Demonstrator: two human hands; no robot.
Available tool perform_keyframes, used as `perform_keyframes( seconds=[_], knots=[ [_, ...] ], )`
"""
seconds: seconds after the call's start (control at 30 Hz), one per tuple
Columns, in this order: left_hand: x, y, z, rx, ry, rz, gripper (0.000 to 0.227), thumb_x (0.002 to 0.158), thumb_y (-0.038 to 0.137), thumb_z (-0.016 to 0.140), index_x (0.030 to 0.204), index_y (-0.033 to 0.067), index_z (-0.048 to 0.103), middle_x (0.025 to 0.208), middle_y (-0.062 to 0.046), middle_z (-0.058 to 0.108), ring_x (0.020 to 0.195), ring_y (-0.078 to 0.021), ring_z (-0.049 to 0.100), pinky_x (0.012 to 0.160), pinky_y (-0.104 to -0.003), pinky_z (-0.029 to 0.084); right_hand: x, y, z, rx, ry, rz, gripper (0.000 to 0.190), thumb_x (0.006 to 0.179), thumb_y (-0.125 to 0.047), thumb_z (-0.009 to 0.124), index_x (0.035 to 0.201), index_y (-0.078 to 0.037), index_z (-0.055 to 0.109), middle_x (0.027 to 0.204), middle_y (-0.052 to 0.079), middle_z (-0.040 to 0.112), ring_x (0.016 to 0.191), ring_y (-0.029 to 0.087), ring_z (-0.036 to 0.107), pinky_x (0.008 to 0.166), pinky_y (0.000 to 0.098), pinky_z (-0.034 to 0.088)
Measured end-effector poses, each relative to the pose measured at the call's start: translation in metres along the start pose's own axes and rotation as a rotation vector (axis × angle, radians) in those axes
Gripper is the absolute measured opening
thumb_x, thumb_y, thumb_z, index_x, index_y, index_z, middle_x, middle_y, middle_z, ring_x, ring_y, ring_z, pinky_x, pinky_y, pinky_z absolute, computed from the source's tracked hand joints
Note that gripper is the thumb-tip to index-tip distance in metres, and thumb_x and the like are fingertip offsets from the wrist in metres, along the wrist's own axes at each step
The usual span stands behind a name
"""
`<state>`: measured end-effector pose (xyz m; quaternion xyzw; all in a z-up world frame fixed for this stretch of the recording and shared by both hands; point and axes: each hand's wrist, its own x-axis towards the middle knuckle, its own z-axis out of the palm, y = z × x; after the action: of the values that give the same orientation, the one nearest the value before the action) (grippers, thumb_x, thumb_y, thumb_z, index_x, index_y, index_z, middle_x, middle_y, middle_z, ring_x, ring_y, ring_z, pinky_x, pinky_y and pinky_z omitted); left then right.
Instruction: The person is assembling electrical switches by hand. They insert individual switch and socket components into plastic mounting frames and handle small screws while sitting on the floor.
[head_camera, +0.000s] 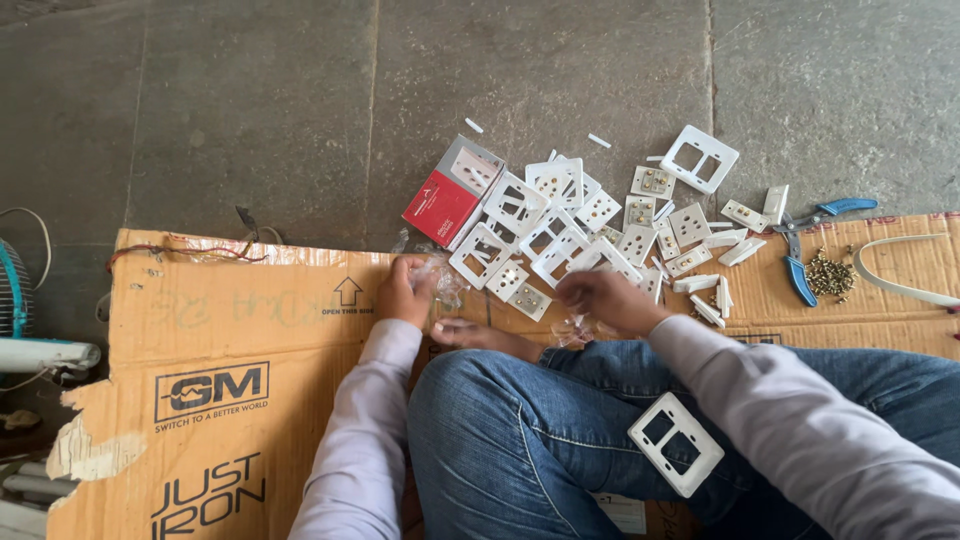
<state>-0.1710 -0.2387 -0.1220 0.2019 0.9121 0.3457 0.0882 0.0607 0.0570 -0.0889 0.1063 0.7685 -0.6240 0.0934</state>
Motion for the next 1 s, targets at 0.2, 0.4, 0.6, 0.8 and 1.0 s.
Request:
perform_keyframes(
  seconds=[0.2, 0.4, 0.6, 0.8, 1.0],
  knots=[
    [-0.009, 0.012, 0.002, 0.263, -0.060, 0.271, 0.081, 0.078, 0.038, 0.086, 0.141, 0.0100, 0.044, 0.113, -0.027, 0.067, 0.096, -0.0450, 0.068, 0.078, -0.052, 0.056, -0.010, -0.027, -0.041, -0.144, 0.088, 0.175, 0.024, 0.098, -0.003, 0.055, 0.114, -0.004, 0.073, 0.102, 0.016, 0.078, 0.085, 0.024, 0.076, 0.078, 0.0339, 0.063],
    [0.013, -0.016, 0.025, 0.477, -0.314, 0.262, 0.067, 0.077, 0.033, 0.080, 0.134, 0.0184, 0.048, 0.116, -0.026, 0.065, 0.096, -0.0462, 0.068, 0.078, -0.054, 0.057, -0.026, -0.055, 0.030, -1.007, -0.168, 0.188, 0.053, 0.093, -0.016, 0.062, 0.144, -0.016, 0.049, 0.134, 0.015, 0.054, 0.096, 0.033, 0.071, 0.078, 0.0403, 0.061],
    [0.008, -0.030, 0.028, 0.460, -0.362, 0.309, 0.035, 0.090, 0.014, 0.059, 0.124, 0.0224, 0.063, 0.118, -0.016, 0.069, 0.095, -0.0411, 0.070, 0.079, -0.053, 0.056, -0.009, 0.012, 0.043, -0.903, -0.006, -0.159, 0.026, 0.085, -0.003, 0.063, 0.109, -0.009, 0.068, 0.110, 0.013, 0.066, 0.097, 0.031, 0.071, 0.083, 0.0402, 0.059],
    [0.009, -0.034, 0.005, 0.235, 0.136, 0.161, 0.022, 0.088, 0.023, 0.065, 0.104, 0.0072, 0.061, 0.098, -0.020, 0.070, 0.090, -0.0427, 0.067, 0.080, -0.053, 0.053, -0.001, 0.013, 0.039, -0.398, -0.012, -0.088, 0.005, 0.078, -0.009, 0.078, 0.082, -0.009, 0.077, 0.083, 0.008, 0.076, 0.079, 0.022, 0.072, 0.073, 0.0346, 0.059],
    [0.054, -0.059, -0.005, 0.210, 0.308, 0.163, 0.021, 0.091, 0.022, 0.066, 0.099, 0.0040, 0.057, 0.096, -0.023, 0.069, 0.092, -0.0460, 0.064, 0.080, -0.056, 0.050, 0.045, -0.053, 0.060, -0.049, 0.165, -0.047, 0.004, 0.082, -0.010, 0.078, 0.085, -0.007, 0.078, 0.079, 0.007, 0.078, 0.070, 0.013, 0.073, 0.067, 0.0296, 0.059]
  ],
)
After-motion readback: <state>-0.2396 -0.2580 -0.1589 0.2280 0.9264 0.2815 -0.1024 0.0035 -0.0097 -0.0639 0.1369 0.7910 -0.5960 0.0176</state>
